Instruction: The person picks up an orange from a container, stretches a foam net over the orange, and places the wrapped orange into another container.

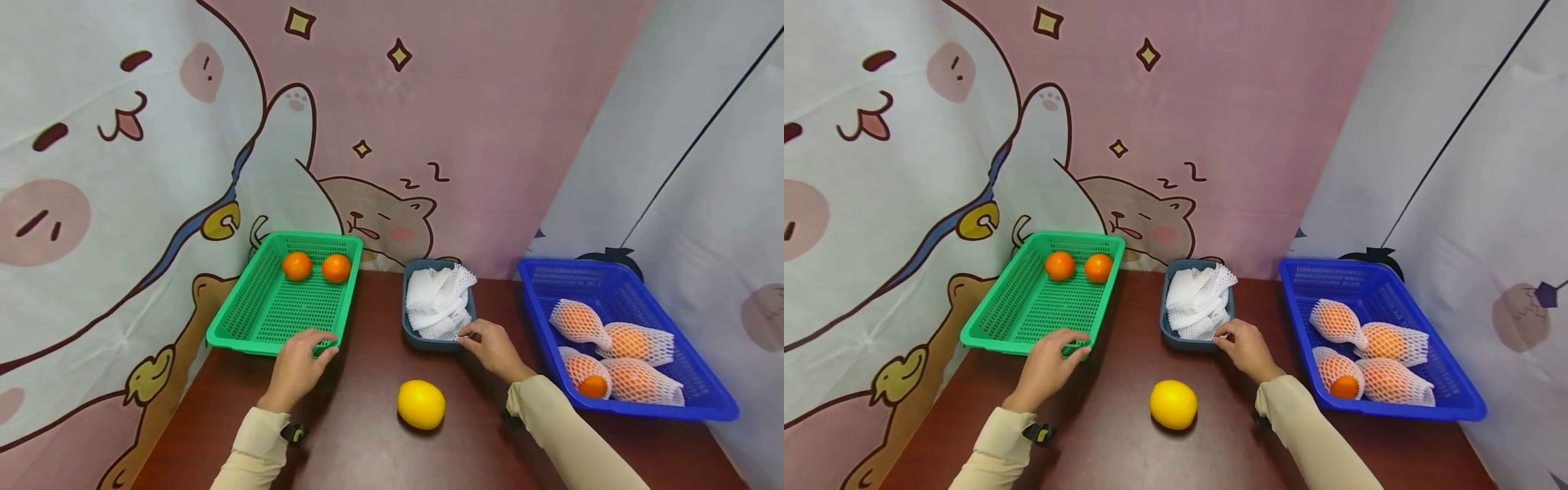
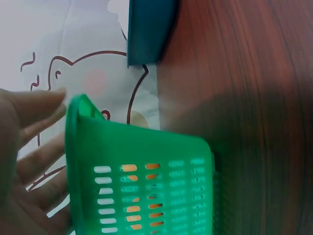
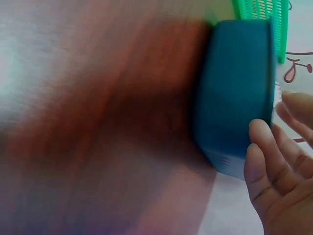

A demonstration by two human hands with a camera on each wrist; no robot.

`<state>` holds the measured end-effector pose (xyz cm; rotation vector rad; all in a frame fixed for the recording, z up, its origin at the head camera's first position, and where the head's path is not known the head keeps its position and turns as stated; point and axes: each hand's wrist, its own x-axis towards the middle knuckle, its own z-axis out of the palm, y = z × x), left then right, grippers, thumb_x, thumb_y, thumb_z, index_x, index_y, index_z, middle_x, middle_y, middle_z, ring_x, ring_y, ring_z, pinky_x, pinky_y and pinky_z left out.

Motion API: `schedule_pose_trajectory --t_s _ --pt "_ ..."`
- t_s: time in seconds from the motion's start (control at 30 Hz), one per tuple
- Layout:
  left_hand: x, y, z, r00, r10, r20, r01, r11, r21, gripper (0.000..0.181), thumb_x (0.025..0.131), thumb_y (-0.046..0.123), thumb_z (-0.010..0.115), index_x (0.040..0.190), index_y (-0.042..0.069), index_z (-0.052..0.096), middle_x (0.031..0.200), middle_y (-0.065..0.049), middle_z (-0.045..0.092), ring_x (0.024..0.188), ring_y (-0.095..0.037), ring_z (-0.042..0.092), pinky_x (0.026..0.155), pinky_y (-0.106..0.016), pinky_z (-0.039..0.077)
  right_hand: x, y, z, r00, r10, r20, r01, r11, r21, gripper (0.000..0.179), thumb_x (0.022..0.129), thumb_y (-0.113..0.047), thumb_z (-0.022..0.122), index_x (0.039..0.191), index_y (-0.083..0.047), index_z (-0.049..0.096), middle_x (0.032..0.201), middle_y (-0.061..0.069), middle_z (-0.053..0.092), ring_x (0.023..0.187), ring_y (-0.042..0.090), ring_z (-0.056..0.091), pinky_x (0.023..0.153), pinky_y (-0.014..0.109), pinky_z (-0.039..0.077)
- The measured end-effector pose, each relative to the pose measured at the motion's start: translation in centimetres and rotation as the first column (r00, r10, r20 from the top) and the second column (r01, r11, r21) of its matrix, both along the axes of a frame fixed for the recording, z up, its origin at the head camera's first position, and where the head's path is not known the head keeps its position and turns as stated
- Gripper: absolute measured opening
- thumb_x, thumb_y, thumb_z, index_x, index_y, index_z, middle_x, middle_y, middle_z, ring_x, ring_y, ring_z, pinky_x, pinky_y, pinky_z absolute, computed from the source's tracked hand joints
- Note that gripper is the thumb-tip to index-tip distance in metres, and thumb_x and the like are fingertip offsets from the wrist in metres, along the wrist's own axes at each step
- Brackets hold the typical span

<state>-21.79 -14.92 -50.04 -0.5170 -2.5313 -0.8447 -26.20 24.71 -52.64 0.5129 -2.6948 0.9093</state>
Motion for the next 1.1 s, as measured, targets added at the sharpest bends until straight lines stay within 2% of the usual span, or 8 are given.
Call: schedule_pose_trajectory --t_s 0.13,0.3,0.43,0.57,0.73,0.83,0.93,1.1 --pt "0.6 0.6 0.4 0.999 -0.011 -0.039 0.015 0.995 0.101 0.022 0.081 0.015 0.08 0.101 0.013 0.074 0.104 0.0 0.068 0.099 -0.022 0.062 0.083 -0.043 0.051 -1.1 -0.3 1.2 1.0 -0.016 -0.02 0.017 1.0 0.018 0.01 0.081 -0.009 0.079 0.09 -0.009 0.074 0.085 0.0 0.065 0.066 0.013 0.052 0.063 0.033 0.048" --pt "1.4 2.4 0.8 0.989 -0.104 -0.107 0.119 0.984 0.136 0.018 0.084 0.015 0.077 0.101 0.016 0.073 0.104 0.005 0.067 0.1 -0.015 0.06 0.085 -0.038 0.051 -3.2 -0.9 3.0 0.999 -0.016 -0.03 0.018 0.996 0.086 0.013 0.082 -0.011 0.078 0.094 -0.007 0.073 0.089 0.005 0.065 0.072 0.022 0.058 0.068 0.039 0.05" --pt "2.1 4.0 0.6 0.982 -0.177 -0.068 0.184 0.974 0.131 0.014 0.086 0.018 0.075 0.1 0.019 0.073 0.104 0.009 0.065 0.099 -0.01 0.059 0.086 -0.034 0.051 -5.0 -1.7 3.6 0.997 -0.034 -0.067 0.045 0.984 0.171 0.019 0.082 -0.013 0.078 0.098 -0.006 0.072 0.097 0.01 0.067 0.089 0.031 0.058 0.081 0.047 0.049" --pt "2.5 5.1 0.2 0.976 -0.218 -0.023 0.219 0.97 0.107 0.013 0.087 0.019 0.074 0.099 0.019 0.072 0.102 0.011 0.065 0.096 -0.01 0.059 0.086 -0.035 0.05 -6.5 -2.3 3.5 0.996 -0.005 -0.086 0.032 0.949 0.313 0.036 0.081 -0.015 0.078 0.113 -0.003 0.069 0.119 0.017 0.063 0.112 0.041 0.05 0.092 0.058 0.041" --pt "2.7 5.9 -0.5 0.968 -0.248 0.023 0.246 0.966 0.074 0.011 0.088 0.022 0.073 0.099 0.02 0.071 0.099 0.012 0.065 0.094 -0.009 0.059 0.083 -0.032 0.05 -7.4 -2.2 3.0 1.0 -0.006 -0.005 0.007 0.879 0.477 0.061 0.078 -0.02 0.08 0.133 -0.006 0.058 0.137 0.019 0.053 0.131 0.048 0.035 0.103 0.063 0.027" --pt "2.8 6.0 -0.8 0.966 -0.256 0.035 0.253 0.965 0.068 0.011 0.089 0.023 0.073 0.099 0.02 0.072 0.098 0.013 0.065 0.093 -0.008 0.059 0.083 -0.031 0.05 -7.5 -1.8 2.4 1.0 -0.01 -0.009 0.013 0.846 0.533 0.063 0.076 -0.018 0.08 0.134 -0.005 0.057 0.132 0.02 0.057 0.129 0.05 0.035 0.105 0.063 0.022" --pt "2.8 6.0 -1.1 0.967 -0.253 0.041 0.25 0.966 0.071 0.011 0.089 0.024 0.073 0.099 0.02 0.072 0.097 0.014 0.065 0.092 -0.007 0.059 0.082 -0.031 0.05 -7.6 -1.5 1.9 0.996 0.009 -0.085 0.041 0.826 0.563 0.052 0.075 -0.014 0.078 0.124 -0.004 0.064 0.117 0.019 0.065 0.117 0.048 0.045 0.102 0.062 0.026" --pt "2.9 5.7 -1.3 0.97 -0.235 0.058 0.231 0.97 0.07 0.01 0.089 0.027 0.072 0.098 0.024 0.071 0.097 0.016 0.064 0.092 -0.006 0.059 0.082 -0.03 0.05 -7.7 -1.4 1.9 0.984 0.027 -0.174 0.074 0.835 0.545 0.026 0.075 -0.008 0.076 0.101 -0.008 0.074 0.095 0.015 0.068 0.095 0.04 0.05 0.095 0.059 0.032"
